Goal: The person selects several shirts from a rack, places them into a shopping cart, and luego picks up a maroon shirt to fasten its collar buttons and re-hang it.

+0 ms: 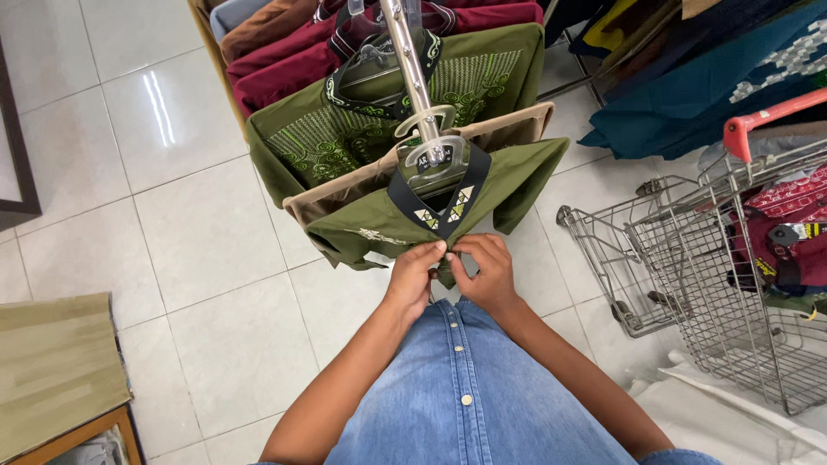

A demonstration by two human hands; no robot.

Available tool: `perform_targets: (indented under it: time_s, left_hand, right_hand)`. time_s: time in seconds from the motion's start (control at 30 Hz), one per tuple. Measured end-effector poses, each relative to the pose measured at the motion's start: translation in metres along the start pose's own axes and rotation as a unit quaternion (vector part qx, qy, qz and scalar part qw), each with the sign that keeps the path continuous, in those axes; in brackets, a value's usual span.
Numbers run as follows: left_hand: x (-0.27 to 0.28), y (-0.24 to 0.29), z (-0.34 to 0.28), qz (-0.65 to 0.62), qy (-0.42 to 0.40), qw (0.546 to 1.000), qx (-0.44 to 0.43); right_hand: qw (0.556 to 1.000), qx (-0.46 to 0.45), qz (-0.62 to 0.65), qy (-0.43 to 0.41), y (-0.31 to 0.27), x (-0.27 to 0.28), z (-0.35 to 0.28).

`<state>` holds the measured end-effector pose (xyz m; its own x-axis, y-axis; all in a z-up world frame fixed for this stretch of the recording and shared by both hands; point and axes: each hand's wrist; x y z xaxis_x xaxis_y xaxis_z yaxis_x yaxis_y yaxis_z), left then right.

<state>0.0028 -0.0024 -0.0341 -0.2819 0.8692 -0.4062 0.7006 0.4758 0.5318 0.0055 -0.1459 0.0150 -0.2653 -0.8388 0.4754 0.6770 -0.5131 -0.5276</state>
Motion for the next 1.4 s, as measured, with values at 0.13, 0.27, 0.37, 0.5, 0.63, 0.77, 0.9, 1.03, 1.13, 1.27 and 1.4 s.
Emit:
perform_targets:
  time_s: [0.13,0.27,0.37,0.5,0.63,0.77,0.9,1.03,1.13,1.27,1.4]
  left_hand:
    - [-0.015,0.02,-0.021,0.074,0.053,0.991,-0.101]
    - [-0.018,0.023,-0.025,0.117,0.065,0.981,-0.143]
    - [-0.01,0.028,-0.025,0.164,0.066,0.968,-0.181]
    - [0.013,0.021,-0.005,0.252,0.017,0.927,-0.278]
    - [0.007,0.038,-0.023,0.284,0.029,0.907,-0.31]
    - [-0.001,0.065,-0.054,0.362,0.073,0.852,-0.371]
    - [-0.015,0.121,-0.081,0.365,0.099,0.772,-0.511]
    - [-0.035,0.197,-0.079,0.34,0.136,0.73,-0.577]
    - [-0.054,0.246,-0.074,0.329,0.145,0.712,-0.603]
    - [-0.089,0.296,-0.063,0.321,0.135,0.734,-0.583]
    - [-0.099,0.31,-0.05,0.296,0.149,0.763,-0.555]
  right_hand:
    - [0.999,-0.037,0.035,0.015,-0.006,0.001,0.006]
    - [0.997,-0.07,0.035,0.013,-0.007,0.001,0.007]
    - [0.967,-0.207,0.145,-0.005,0.001,-0.005,-0.003]
    - [0.846,-0.405,0.345,-0.022,0.024,-0.019,-0.029]
    - [0.852,-0.41,0.324,-0.039,0.02,-0.012,-0.011]
    - [0.964,-0.239,0.099,-0.068,0.006,0.009,0.035]
    - [0.988,-0.143,0.055,0.022,0.024,0.027,0.081]
    - [0.993,-0.07,0.051,0.078,0.04,0.036,0.173]
    - [0.992,-0.005,0.095,0.085,0.045,0.027,0.24]
    - [0.991,0.059,0.116,0.027,0.062,0.001,0.299]
    - [0.99,0.01,0.143,-0.003,0.084,-0.018,0.312]
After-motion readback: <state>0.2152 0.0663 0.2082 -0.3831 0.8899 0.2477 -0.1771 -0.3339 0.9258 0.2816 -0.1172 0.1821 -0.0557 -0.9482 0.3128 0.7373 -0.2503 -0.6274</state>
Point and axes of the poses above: each hand's wrist, its own z-axis towards the middle knuckle, its own x-axis out of the back of the hand, y = z × x, and after that the axes turned 11 degrees about x, right-handed
